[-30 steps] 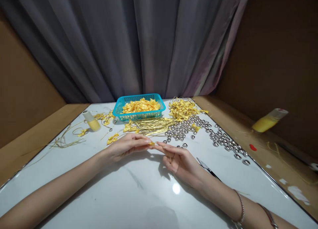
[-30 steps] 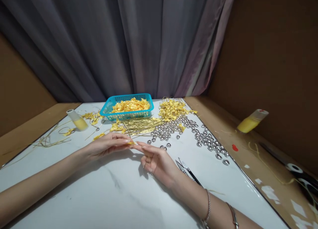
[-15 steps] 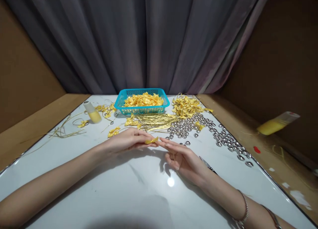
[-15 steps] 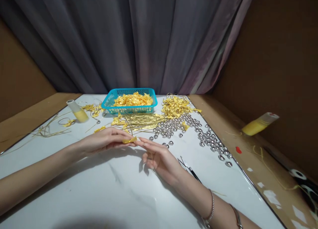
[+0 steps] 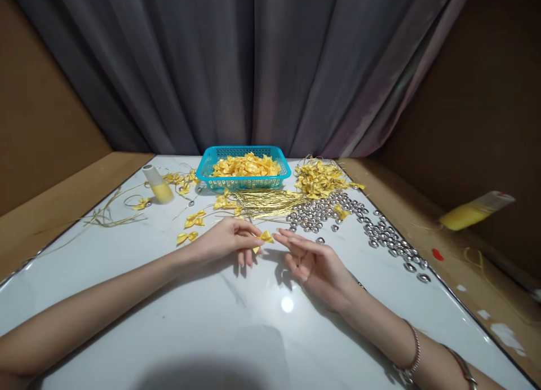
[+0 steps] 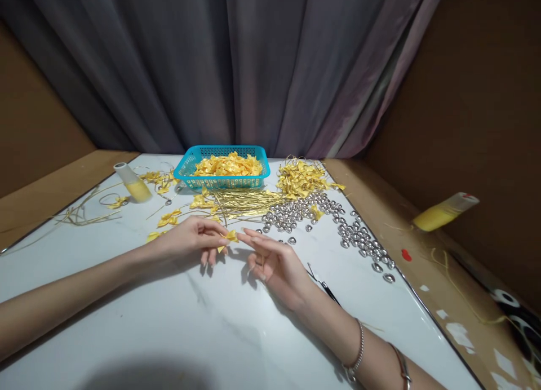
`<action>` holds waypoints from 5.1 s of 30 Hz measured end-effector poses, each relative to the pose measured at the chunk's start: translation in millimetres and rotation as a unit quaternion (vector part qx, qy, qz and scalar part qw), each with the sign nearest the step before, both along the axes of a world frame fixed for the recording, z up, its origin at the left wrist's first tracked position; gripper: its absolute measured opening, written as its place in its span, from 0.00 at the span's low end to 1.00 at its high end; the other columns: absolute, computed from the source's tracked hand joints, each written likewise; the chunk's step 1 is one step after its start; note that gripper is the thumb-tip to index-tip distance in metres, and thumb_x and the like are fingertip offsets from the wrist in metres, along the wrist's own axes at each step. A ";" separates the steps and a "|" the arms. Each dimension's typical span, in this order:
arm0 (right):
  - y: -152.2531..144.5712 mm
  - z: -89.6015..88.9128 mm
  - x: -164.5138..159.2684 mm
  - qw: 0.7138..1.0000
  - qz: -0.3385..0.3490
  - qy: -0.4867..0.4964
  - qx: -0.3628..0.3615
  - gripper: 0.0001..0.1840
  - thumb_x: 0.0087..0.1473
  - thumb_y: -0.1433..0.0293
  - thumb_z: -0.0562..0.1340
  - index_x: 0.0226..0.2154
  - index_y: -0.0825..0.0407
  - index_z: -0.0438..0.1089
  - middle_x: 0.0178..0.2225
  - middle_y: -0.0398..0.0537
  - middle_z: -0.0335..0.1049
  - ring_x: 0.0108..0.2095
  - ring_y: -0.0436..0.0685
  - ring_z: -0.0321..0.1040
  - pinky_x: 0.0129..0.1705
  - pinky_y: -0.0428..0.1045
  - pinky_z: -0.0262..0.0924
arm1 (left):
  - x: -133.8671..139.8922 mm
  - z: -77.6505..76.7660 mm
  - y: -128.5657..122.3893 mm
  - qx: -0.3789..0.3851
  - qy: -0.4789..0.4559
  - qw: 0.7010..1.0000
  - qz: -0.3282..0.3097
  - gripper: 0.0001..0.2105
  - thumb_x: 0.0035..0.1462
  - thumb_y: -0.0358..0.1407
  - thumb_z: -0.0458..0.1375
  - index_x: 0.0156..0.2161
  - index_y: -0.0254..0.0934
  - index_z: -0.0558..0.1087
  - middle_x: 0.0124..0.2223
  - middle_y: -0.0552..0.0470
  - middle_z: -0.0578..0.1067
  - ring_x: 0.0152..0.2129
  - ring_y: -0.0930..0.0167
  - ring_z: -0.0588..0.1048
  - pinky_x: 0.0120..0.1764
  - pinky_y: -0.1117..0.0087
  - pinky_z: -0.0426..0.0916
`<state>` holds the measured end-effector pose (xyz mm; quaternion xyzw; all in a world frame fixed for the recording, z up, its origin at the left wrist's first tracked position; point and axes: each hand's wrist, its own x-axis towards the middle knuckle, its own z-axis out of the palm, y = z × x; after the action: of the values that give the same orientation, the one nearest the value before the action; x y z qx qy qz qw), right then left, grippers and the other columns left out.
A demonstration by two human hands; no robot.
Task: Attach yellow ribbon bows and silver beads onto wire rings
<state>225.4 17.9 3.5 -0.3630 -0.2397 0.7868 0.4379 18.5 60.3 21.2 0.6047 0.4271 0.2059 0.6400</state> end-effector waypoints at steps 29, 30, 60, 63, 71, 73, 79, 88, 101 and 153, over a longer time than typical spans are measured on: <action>-6.6 6.3 -9.4 0.967 -0.008 -0.215 0.136 0.09 0.45 0.66 0.67 0.29 0.55 0.77 0.25 0.49 0.75 0.16 0.43 0.50 0.18 0.45 0.40 | 4.2 -33.1 -1.4 -0.084 -0.153 0.984 -0.037 0.17 0.49 0.43 0.65 0.34 0.28 0.72 0.24 0.48 0.76 0.14 0.77 0.70 0.17 0.78 0.64; -7.5 7.1 -9.9 0.964 -0.013 -0.225 0.144 0.09 0.45 0.65 0.67 0.27 0.56 0.75 0.26 0.49 0.76 0.16 0.43 0.51 0.18 0.45 0.40 | 4.0 -32.5 -1.4 -0.082 -0.148 0.985 -0.041 0.16 0.50 0.43 0.64 0.34 0.28 0.73 0.21 0.50 0.75 0.13 0.78 0.69 0.17 0.79 0.63; -20.5 10.9 -14.1 0.836 0.101 -0.457 0.285 0.18 0.57 0.64 0.55 0.21 0.54 0.69 0.12 0.38 0.57 0.16 0.47 0.53 0.22 0.44 0.48 | 2.9 -27.9 1.8 -0.120 -0.196 0.973 -0.011 0.10 0.54 0.34 0.59 0.31 0.26 0.76 0.22 0.51 0.71 0.12 0.83 0.58 0.14 0.81 0.50; -19.2 11.8 -14.6 0.847 0.093 -0.445 0.275 0.18 0.57 0.63 0.55 0.20 0.55 0.69 0.12 0.38 0.57 0.15 0.47 0.53 0.22 0.45 0.49 | 3.0 -27.8 1.0 -0.123 -0.192 0.973 -0.017 0.10 0.55 0.35 0.58 0.30 0.27 0.74 0.20 0.54 0.68 0.12 0.83 0.57 0.15 0.81 0.49; -18.5 8.9 -15.7 0.837 0.102 -0.450 0.295 0.18 0.57 0.66 0.55 0.19 0.54 0.69 0.12 0.39 0.59 0.15 0.47 0.54 0.23 0.45 0.50 | 3.3 -25.4 -0.9 -0.130 -0.182 0.974 -0.027 0.11 0.53 0.37 0.60 0.28 0.27 0.73 0.21 0.54 0.67 0.13 0.82 0.57 0.15 0.80 0.49; -18.8 8.4 -15.5 0.838 0.102 -0.448 0.295 0.18 0.57 0.66 0.55 0.20 0.54 0.69 0.12 0.39 0.59 0.16 0.47 0.55 0.23 0.45 0.50 | 3.4 -25.0 -1.1 -0.133 -0.179 0.974 -0.028 0.12 0.52 0.37 0.60 0.28 0.27 0.73 0.21 0.54 0.67 0.13 0.82 0.58 0.15 0.80 0.49; -18.0 9.0 -15.7 0.838 0.103 -0.446 0.297 0.18 0.57 0.67 0.55 0.19 0.54 0.69 0.12 0.39 0.60 0.16 0.47 0.55 0.23 0.45 0.50 | 2.8 -26.4 -0.4 -0.125 -0.176 0.976 -0.035 0.12 0.53 0.38 0.60 0.27 0.28 0.72 0.21 0.54 0.67 0.13 0.82 0.58 0.16 0.79 0.50; -18.8 8.2 -16.1 0.827 0.109 -0.453 0.315 0.17 0.57 0.68 0.54 0.18 0.53 0.65 0.12 0.38 0.60 0.14 0.46 0.53 0.23 0.44 0.50 | 1.7 -26.7 -1.1 -0.112 -0.171 0.978 -0.048 0.12 0.53 0.39 0.60 0.27 0.29 0.71 0.20 0.55 0.66 0.13 0.81 0.58 0.17 0.78 0.52; -19.7 7.5 -19.2 0.827 0.108 -0.464 0.299 0.19 0.57 0.71 0.52 0.16 0.51 0.60 0.11 0.37 0.57 0.13 0.46 0.52 0.22 0.44 0.50 | 3.4 -29.2 -7.4 -0.051 -0.153 0.985 -0.057 0.10 0.57 0.37 0.57 0.31 0.30 0.71 0.19 0.58 0.65 0.12 0.82 0.56 0.16 0.79 0.51; -21.7 7.0 -21.4 0.819 0.080 -0.469 0.321 0.18 0.55 0.71 0.55 0.15 0.52 0.62 0.13 0.38 0.61 0.15 0.46 0.55 0.22 0.44 0.50 | 3.7 -25.3 -5.3 -0.176 -0.209 0.960 -0.053 0.13 0.56 0.36 0.58 0.23 0.31 0.67 0.13 0.61 0.58 0.08 0.83 0.49 0.10 0.84 0.52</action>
<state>204.0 -3.8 10.5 -0.5068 -0.6832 0.4317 0.3000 22.2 55.1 -4.1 0.4472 0.2807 0.2153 0.8215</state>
